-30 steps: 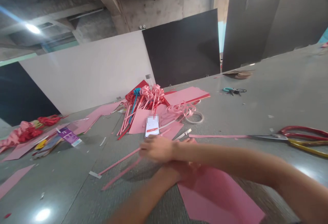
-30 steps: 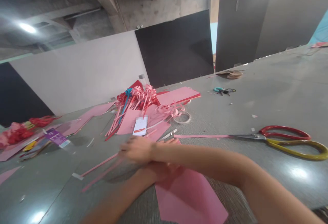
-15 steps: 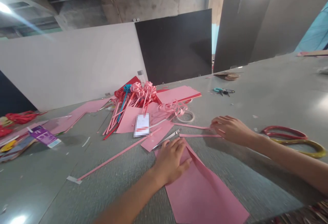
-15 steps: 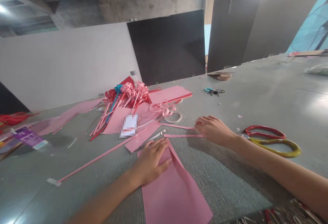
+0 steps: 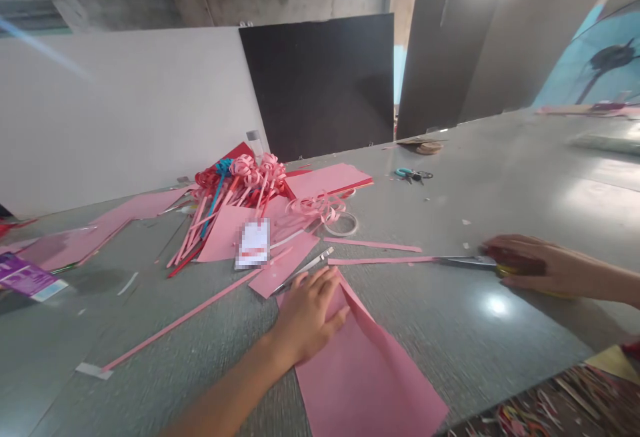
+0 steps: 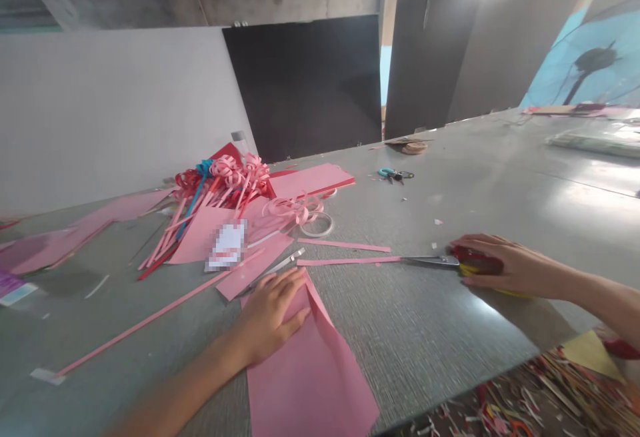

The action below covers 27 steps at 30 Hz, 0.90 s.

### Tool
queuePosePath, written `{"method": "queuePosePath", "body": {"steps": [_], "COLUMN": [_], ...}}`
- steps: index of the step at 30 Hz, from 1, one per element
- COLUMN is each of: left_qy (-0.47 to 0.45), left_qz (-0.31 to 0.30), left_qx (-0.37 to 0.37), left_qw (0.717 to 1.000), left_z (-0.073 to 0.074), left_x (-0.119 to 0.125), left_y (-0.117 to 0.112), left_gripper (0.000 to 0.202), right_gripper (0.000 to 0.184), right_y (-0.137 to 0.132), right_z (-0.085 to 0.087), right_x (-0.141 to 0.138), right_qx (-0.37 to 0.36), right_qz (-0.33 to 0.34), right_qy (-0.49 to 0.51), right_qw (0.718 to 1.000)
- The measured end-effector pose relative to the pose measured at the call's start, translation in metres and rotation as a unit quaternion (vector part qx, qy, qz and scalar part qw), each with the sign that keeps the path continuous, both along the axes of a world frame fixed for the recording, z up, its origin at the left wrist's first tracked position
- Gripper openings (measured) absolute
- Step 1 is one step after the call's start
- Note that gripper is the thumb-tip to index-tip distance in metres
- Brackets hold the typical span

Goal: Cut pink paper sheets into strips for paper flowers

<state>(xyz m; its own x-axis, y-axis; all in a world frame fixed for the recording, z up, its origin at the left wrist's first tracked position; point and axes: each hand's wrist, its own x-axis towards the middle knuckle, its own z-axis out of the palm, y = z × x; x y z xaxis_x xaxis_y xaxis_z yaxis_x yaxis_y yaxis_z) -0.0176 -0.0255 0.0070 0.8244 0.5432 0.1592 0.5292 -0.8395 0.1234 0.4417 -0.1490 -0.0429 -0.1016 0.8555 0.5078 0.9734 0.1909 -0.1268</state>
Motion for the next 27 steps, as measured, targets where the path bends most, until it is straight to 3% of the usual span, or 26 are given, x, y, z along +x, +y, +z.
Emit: {"method": "queuePosePath", "body": {"steps": [3,7,11,13,17,22,27], "left_qy": [0.0,-0.002,-0.005,-0.006,-0.007,-0.014,-0.019], "left_qz": [0.0,-0.001,-0.005,-0.007,-0.003,-0.003,-0.005], "left_qx": [-0.001,-0.003,-0.001,0.0,0.006,0.005,-0.006], "left_qw": [1.0,1.0,1.0,1.0,1.0,1.0,1.0], "left_z": [-0.001,-0.002,-0.003,-0.003,-0.004,-0.005,-0.003], "left_x": [0.001,0.0,-0.002,-0.002,-0.002,-0.001,-0.001], "left_y": [0.001,0.001,0.002,0.002,0.001,0.001,-0.001], "left_gripper": [0.048,0.05,0.05,0.049,0.048,0.048,0.049], "right_gripper": [0.054,0.043,0.042,0.043,0.054,0.056,0.057], "right_y": [-0.007,0.001,0.034,0.057,0.097,0.108,0.114], "right_z": [0.001,0.016,0.044,0.055,0.053,0.035,0.033], "right_x": [-0.008,-0.046,-0.109,-0.14,-0.182,-0.195,-0.182], "right_qx": [-0.048,0.023,0.023,-0.005,-0.072,-0.108,-0.112], "right_qz": [0.009,-0.034,-0.049,-0.026,-0.041,-0.044,-0.038], "right_qy": [0.009,0.05,0.058,0.022,-0.008,-0.015,-0.035], "right_qw": [0.999,0.998,0.997,0.999,0.996,0.993,0.992]}}
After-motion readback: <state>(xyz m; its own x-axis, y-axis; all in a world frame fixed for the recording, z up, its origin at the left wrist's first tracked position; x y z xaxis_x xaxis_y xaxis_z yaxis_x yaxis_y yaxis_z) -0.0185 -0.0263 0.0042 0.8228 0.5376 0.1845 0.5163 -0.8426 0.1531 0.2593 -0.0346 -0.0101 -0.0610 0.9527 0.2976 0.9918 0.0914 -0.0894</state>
